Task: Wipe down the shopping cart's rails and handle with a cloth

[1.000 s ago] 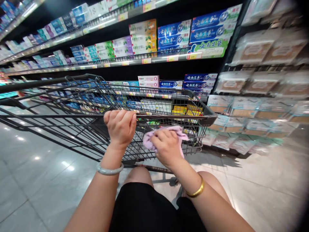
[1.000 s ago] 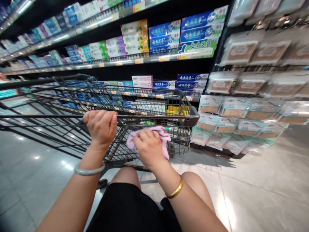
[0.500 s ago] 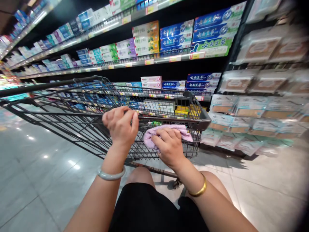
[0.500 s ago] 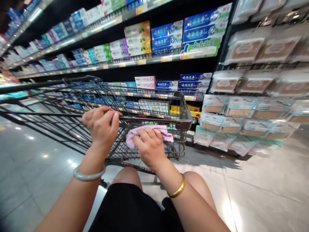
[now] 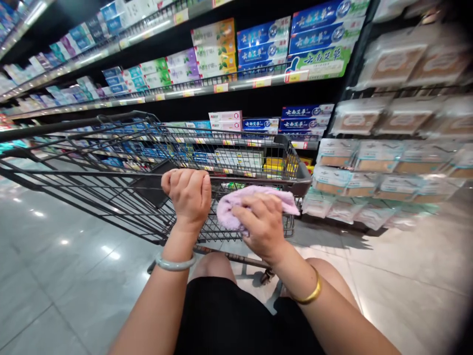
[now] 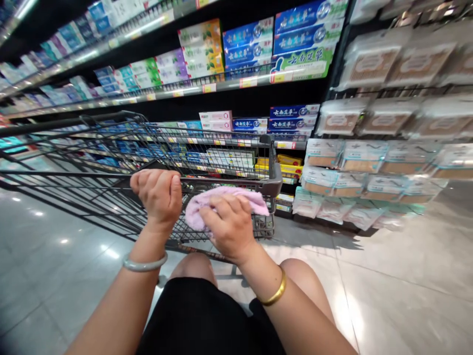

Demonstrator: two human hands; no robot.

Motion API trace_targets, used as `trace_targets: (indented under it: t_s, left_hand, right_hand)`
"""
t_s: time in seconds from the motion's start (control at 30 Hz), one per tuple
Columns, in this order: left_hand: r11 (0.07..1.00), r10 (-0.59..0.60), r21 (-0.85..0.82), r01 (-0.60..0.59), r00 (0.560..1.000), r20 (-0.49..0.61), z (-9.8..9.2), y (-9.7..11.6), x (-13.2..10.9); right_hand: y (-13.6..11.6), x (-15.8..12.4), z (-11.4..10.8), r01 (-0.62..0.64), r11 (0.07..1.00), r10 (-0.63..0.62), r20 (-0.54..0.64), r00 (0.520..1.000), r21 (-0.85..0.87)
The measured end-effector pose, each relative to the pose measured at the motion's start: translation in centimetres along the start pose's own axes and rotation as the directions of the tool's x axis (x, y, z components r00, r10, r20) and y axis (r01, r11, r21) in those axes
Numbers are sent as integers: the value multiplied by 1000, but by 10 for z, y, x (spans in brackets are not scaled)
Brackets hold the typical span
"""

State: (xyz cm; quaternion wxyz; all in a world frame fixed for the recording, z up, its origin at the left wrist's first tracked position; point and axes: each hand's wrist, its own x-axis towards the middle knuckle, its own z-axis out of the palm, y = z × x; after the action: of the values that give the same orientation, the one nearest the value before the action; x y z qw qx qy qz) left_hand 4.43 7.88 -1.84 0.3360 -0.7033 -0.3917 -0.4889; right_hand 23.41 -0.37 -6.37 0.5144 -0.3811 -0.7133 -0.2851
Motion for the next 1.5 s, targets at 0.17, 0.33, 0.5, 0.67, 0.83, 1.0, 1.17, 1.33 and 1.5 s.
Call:
trace_targets:
  t_s: [0.17, 0.33, 0.5, 0.67, 0.83, 1.0, 1.17, 1.33, 1.5]
  left_hand:
    - [996, -85, -4, 85, 996, 0, 0, -2, -1]
    - [991, -133, 3, 133, 991, -15, -1, -6, -2]
    - [993, -117, -7, 117, 993, -1, -5, -7, -2]
    - [992, -125, -6, 125, 992, 12, -7, -7, -2]
    - [992, -123, -15, 124, 992, 27, -9, -8, -2]
    - [989, -144, -13, 144, 989, 16, -7, -8, -4]
    - [991, -133, 0, 133, 991, 13, -9, -8, -1]
    - [976, -207, -59, 212, 975, 81, -20, 11, 10]
    - [978, -74, -184, 101, 986, 147, -15, 38, 11]
  right_hand:
    - [5, 8, -10, -102, 993, 98, -70, 993, -56]
    - [3, 11, -9, 1, 999, -1, 9, 1000, -37]
    - [6, 14, -14, -109, 993, 105, -76, 992, -46]
    - [-10, 5, 3, 40, 998, -36, 97, 995, -38]
    - [-5, 8, -11, -5, 1000, 5, -10, 1000, -1]
    - [0, 5, -7, -39, 996, 41, 34, 999, -76]
    - [-9, 1, 4, 81, 996, -78, 69, 995, -42]
    - [1, 11, -9, -64, 996, 60, -65, 996, -63]
    - [-7, 6, 11, 21, 995, -13, 85, 996, -100]
